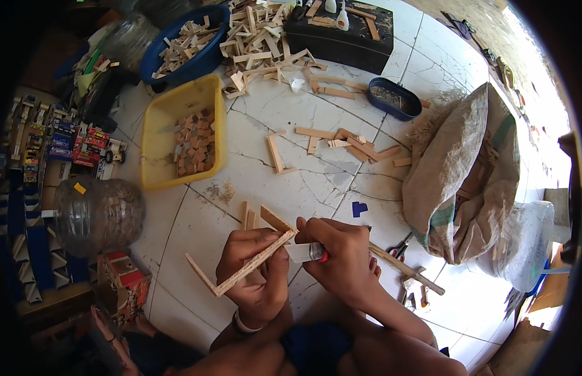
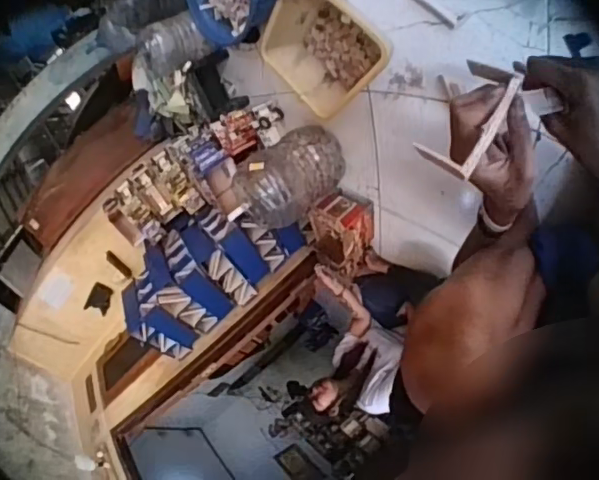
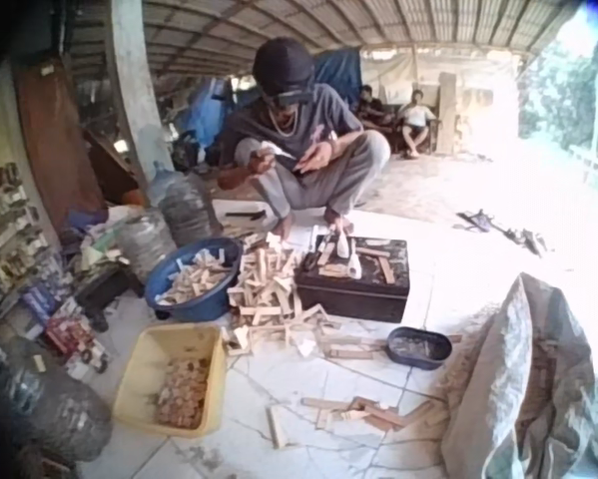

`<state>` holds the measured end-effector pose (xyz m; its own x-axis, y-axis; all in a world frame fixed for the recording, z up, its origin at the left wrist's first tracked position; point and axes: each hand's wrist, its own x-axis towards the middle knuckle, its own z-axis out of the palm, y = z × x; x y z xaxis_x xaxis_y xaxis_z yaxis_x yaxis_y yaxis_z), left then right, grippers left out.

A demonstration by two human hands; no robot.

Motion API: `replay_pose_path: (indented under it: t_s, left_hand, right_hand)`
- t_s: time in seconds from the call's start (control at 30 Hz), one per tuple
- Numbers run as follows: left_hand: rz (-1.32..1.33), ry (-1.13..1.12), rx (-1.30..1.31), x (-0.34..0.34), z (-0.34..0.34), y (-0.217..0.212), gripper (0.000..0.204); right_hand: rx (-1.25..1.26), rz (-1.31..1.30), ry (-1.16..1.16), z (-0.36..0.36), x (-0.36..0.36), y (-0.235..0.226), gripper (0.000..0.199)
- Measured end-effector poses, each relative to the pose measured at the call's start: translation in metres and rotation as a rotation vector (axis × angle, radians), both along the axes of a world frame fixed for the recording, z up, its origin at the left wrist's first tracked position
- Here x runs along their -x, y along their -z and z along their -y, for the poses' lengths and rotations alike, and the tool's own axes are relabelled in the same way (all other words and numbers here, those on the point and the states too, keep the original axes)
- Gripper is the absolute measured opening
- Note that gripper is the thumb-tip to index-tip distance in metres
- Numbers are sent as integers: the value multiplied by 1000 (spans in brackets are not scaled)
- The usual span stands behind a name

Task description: The person sits on the floor and uses a small knife to carve and shape a small wooden piece. They hold the wood in one hand and carefully shave off material with the knife in the other, occasionally rotating the piece to work on different sides.

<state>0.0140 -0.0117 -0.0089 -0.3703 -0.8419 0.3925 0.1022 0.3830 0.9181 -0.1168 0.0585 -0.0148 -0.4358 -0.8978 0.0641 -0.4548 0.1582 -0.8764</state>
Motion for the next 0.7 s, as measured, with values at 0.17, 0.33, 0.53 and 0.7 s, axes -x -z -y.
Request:
replay_pose_path:
  t_s: [0.17, 0.33, 0.53, 0.7]
  left_hand:
    - [27, 4, 39, -2, -1, -5, 19]
    - [52, 3, 77, -4, -2, -3, 19]
    - [61, -10, 57, -1, -6, 0, 17]
    - [104, 55, -7, -6, -12, -4, 16]
  right_hand:
    - [35, -58, 11, 3, 4, -1, 25]
    - [47, -94, -7, 0, 4, 7, 27]
    - [38, -90, 5, 2, 5, 9, 20]
    - [100, -233, 168, 6, 2, 26, 28]
